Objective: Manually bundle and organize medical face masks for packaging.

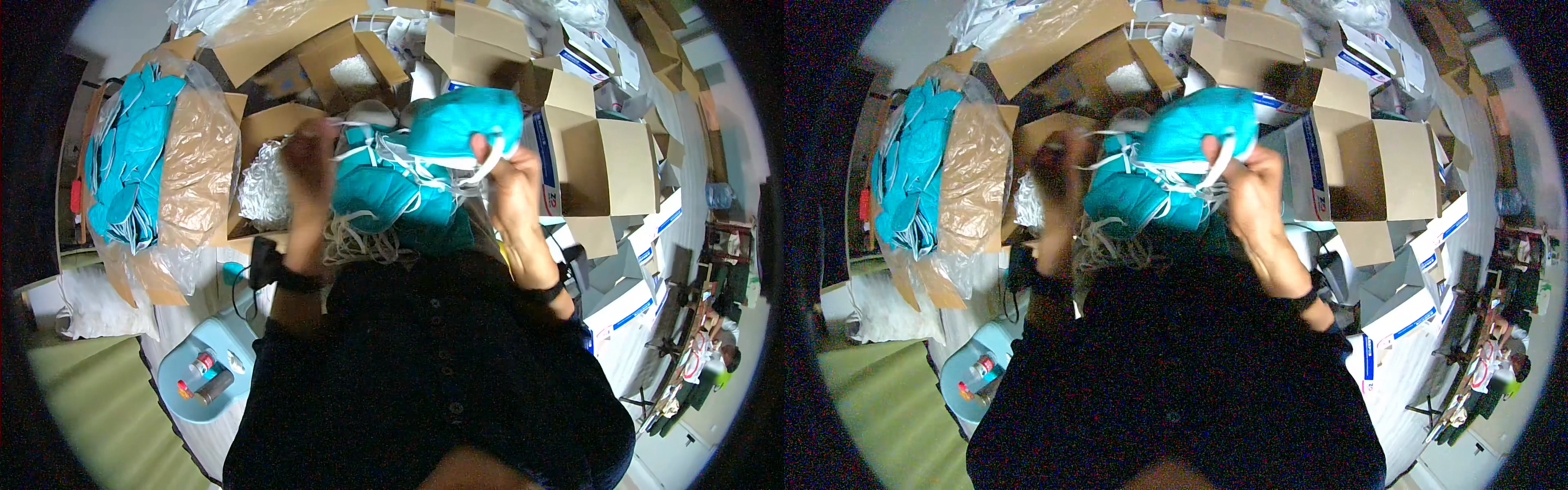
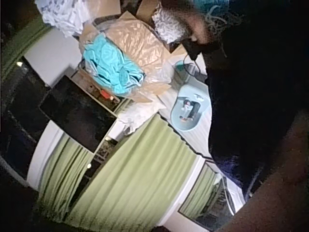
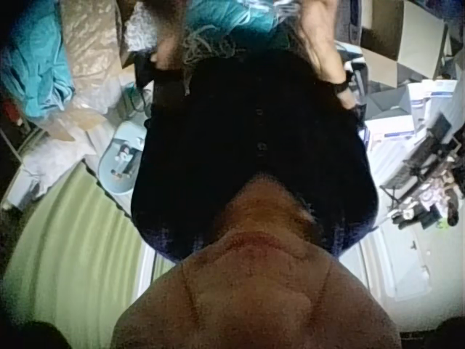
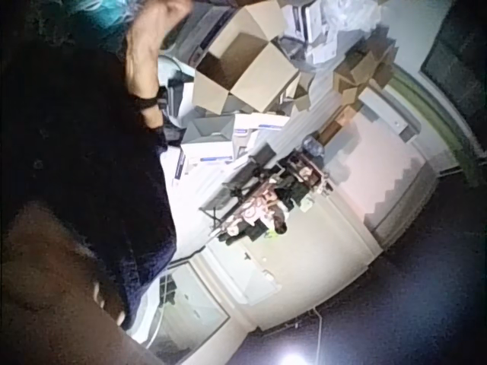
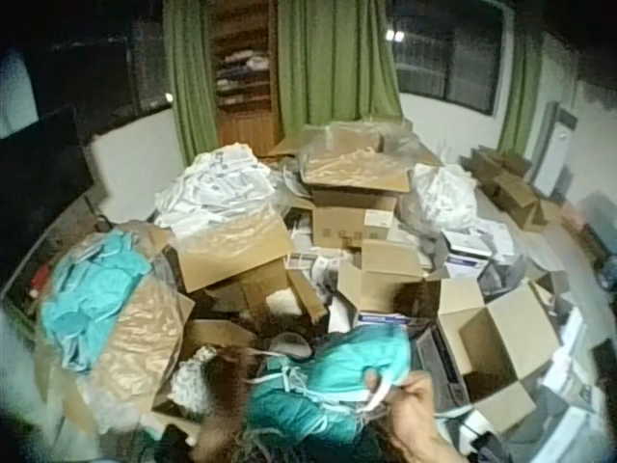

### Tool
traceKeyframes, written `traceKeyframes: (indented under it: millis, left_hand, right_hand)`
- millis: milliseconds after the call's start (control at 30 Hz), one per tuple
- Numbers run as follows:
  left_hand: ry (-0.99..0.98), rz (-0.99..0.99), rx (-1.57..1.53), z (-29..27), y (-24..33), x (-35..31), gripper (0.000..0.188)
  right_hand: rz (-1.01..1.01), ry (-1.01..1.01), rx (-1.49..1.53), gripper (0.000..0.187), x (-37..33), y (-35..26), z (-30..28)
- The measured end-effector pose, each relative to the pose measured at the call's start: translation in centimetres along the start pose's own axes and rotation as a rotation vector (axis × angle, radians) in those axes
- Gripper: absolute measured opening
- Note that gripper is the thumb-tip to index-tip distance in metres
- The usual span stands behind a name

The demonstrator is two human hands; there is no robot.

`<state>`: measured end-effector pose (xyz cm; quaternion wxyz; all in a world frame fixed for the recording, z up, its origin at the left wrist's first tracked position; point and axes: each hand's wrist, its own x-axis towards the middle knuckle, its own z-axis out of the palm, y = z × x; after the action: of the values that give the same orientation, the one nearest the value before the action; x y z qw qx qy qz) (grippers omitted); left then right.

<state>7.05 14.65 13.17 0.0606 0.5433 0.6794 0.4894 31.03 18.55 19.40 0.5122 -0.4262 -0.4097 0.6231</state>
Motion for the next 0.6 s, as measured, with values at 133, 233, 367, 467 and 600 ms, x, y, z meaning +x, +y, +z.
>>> traceKeyframes:
  millis: [133, 233, 367, 467, 600]
  left_hand:
    - [-0.077, -0.071, -0.138, -2.3, 1.5, 1.0, 0.02]
    - [-0.296, -0.18, -0.307, -1.0, 8.2, 0.9, 0.024]
    - [-0.467, -0.137, -0.401, 0.8, 10.5, 0.0, 0.021]
    - [-0.45, -0.072, -0.415, 1.5, 8.6, -0.4, 0.015]
    - [-0.434, -0.206, -0.521, 1.7, 8.7, -0.8, 0.011]
  right_hand:
    - [-0.161, -0.229, -0.465, 0.011, 0.1, -1.2, 0.2]
    - [-0.228, -0.197, -0.576, 0.015, 0.3, 0.0, 1.2]
    - [-0.304, -0.326, -1.012, 0.027, 0.3, 0.0, 0.9]
    - [-0.458, -0.367, -1.121, 0.039, 0.4, -0.3, 0.6]
    - [-0.427, -0.428, -1.04, 0.039, -0.5, -0.2, 0.4]
